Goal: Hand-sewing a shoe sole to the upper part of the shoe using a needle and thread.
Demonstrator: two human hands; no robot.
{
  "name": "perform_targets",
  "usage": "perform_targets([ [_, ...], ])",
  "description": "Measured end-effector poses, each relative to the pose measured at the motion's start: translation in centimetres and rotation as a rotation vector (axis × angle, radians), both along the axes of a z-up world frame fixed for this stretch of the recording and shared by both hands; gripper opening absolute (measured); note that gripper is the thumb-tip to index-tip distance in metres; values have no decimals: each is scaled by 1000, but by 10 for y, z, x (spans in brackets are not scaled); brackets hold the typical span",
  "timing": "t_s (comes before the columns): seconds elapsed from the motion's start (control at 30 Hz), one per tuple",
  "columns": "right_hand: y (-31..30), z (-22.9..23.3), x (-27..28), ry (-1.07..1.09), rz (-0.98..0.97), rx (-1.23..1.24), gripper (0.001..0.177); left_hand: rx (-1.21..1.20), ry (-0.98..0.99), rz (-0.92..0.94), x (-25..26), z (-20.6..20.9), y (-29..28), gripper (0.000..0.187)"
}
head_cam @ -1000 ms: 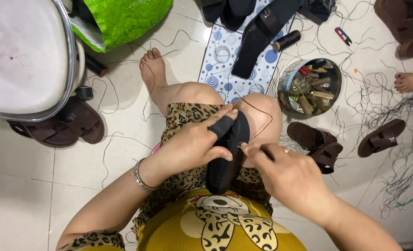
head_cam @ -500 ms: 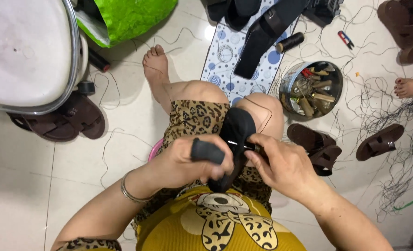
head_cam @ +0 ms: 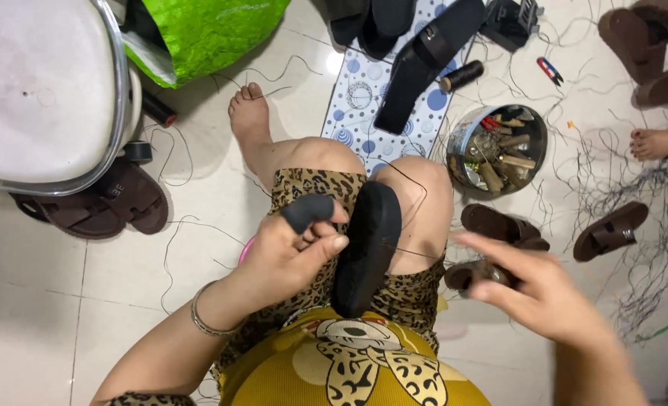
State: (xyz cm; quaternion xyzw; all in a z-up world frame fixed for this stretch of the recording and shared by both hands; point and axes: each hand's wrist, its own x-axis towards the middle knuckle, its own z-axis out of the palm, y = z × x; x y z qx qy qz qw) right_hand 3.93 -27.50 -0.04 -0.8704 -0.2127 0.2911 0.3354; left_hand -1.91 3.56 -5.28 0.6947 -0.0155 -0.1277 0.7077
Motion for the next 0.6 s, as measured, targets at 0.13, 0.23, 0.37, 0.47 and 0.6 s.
perform_targets([
  [0.13,16,-35,-22,256,-214,505,17,-284,-8,197,10,5,-1,26],
  [0.23,13,-22,-22,356,-185,835,22,53,-203,253,23,20,15,28],
  [0.37,10,-12,-15,51,-257,463,6,317,-316,346,17,20,20,25],
  [0.47,39,-25,-32,61,-102,257,16,134,-147,316,12,12,-6,25],
  [0.6,17,-43,-19,-887,196,-137,17,215,-231,259,6,15,-10,23],
])
